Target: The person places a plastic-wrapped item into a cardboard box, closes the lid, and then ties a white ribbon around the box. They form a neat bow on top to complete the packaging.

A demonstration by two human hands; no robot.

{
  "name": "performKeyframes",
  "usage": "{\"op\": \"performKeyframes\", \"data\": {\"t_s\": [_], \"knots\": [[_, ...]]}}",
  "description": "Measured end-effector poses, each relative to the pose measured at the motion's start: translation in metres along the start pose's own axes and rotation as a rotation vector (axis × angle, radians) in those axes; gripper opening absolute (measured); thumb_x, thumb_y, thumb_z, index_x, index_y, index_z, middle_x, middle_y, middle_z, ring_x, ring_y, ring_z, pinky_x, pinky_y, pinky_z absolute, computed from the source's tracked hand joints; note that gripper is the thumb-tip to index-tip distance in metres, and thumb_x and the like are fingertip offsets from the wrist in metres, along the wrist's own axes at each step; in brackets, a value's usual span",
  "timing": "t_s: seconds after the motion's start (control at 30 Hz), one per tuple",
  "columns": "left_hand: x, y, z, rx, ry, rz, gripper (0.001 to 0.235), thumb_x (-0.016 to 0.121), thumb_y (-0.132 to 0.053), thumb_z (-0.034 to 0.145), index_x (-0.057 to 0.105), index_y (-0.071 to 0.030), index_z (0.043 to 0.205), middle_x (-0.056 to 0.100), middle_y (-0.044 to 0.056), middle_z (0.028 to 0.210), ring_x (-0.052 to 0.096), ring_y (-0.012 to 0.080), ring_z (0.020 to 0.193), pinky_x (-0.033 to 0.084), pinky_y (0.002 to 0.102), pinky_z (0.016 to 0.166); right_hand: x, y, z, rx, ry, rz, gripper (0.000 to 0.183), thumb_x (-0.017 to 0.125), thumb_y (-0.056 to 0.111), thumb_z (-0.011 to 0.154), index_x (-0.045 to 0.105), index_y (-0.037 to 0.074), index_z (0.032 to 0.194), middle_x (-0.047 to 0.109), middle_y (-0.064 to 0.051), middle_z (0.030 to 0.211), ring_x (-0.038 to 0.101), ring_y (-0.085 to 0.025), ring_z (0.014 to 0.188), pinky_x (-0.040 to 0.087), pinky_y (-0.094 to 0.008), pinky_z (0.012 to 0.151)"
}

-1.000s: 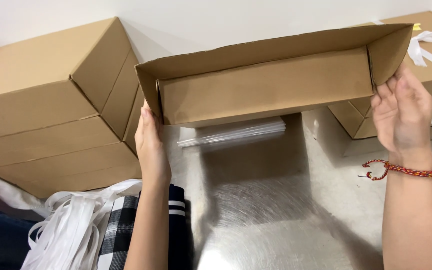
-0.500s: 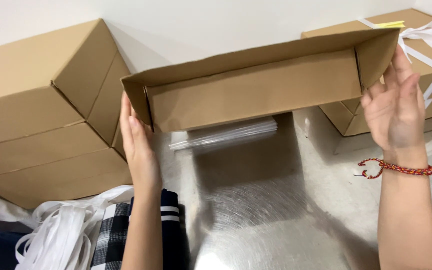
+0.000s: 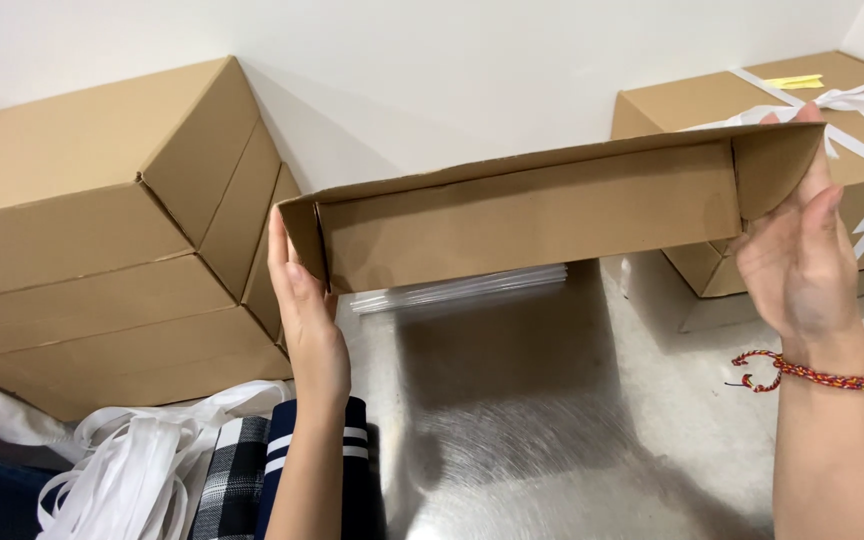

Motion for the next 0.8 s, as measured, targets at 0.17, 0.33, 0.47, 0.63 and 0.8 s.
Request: {"op": "performKeyframes", "data": {"t_s": [0.17, 0.33, 0.47, 0.63, 0.8], "knots": [[0.0, -0.011, 0.0, 0.095, 0.003, 0.091, 0.066, 0.018, -0.047, 0.114, 0.02, -0.007, 0.167, 0.025, 0.021, 0.176, 0.032, 0.0376, 0.161, 0.034, 0.05, 0.127, -0.01, 0.013, -0.001, -0.025, 0.216, -1.44, 0.074, 0.036, 0.067, 0.109, 0.022, 0.03, 0.171, 0.028, 0.01, 0.179, 0.028, -0.015, 0.167, 0.031, -0.047, 0.136], [-0.003, 0.003, -0.001, 0.033, -0.01, 0.044, 0.064, 0.018, -0.06, 0.11, 0.04, -0.02, 0.155, 0.024, 0.023, 0.175, 0.03, 0.0462, 0.161, 0.041, 0.06, 0.119, -0.005, 0.01, -0.004, -0.094, 0.177, -1.538, 0.076, 0.045, 0.088, 0.102, 0.038, 0.027, 0.147, 0.032, -0.001, 0.177, 0.032, -0.03, 0.166, 0.036, -0.049, 0.129], [-0.004, 0.009, -0.004, 0.075, -0.052, 0.064, 0.046, 0.042, -0.042, 0.11, 0.045, -0.014, 0.147, 0.041, 0.026, 0.166, 0.049, 0.0324, 0.135, 0.045, 0.042, 0.108, -0.017, 0.021, -0.001, -0.181, 0.145, -1.682, 0.045, 0.054, 0.045, 0.112, 0.042, 0.014, 0.141, 0.029, -0.021, 0.185, 0.039, -0.019, 0.13, 0.038, -0.024, 0.091], [-0.002, 0.013, -0.006, -0.034, -0.082, 0.043, 0.04, 0.062, -0.017, 0.103, 0.053, -0.016, 0.142, 0.071, 0.013, 0.13, 0.067, 0.0157, 0.097, 0.052, 0.028, 0.083, -0.024, 0.023, 0.0, -0.156, 0.008, -1.668, 0.066, 0.06, -0.005, 0.103, 0.036, 0.014, 0.161, 0.055, -0.023, 0.157, 0.06, -0.02, 0.127, 0.052, -0.023, 0.103], [0.003, 0.014, -0.004, 0.098, -0.01, 0.054, 0.075, 0.067, -0.003, 0.101, 0.026, -0.011, 0.163, 0.039, 0.028, 0.17, 0.052, 0.036, 0.151, 0.054, 0.042, 0.114, -0.001, -0.006, 0.001, -0.209, 0.238, -1.831, 0.078, 0.059, -0.024, 0.094, 0.024, 0.002, 0.159, 0.033, -0.042, 0.169, 0.046, -0.048, 0.149, 0.047, -0.05, 0.117]]}}
Point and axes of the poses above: each hand's wrist, its own z-axis towards the middle knuckle, its own x-axis out of the palm, y = z × x, the point moved 7 cm from there along z, towards the middle knuckle
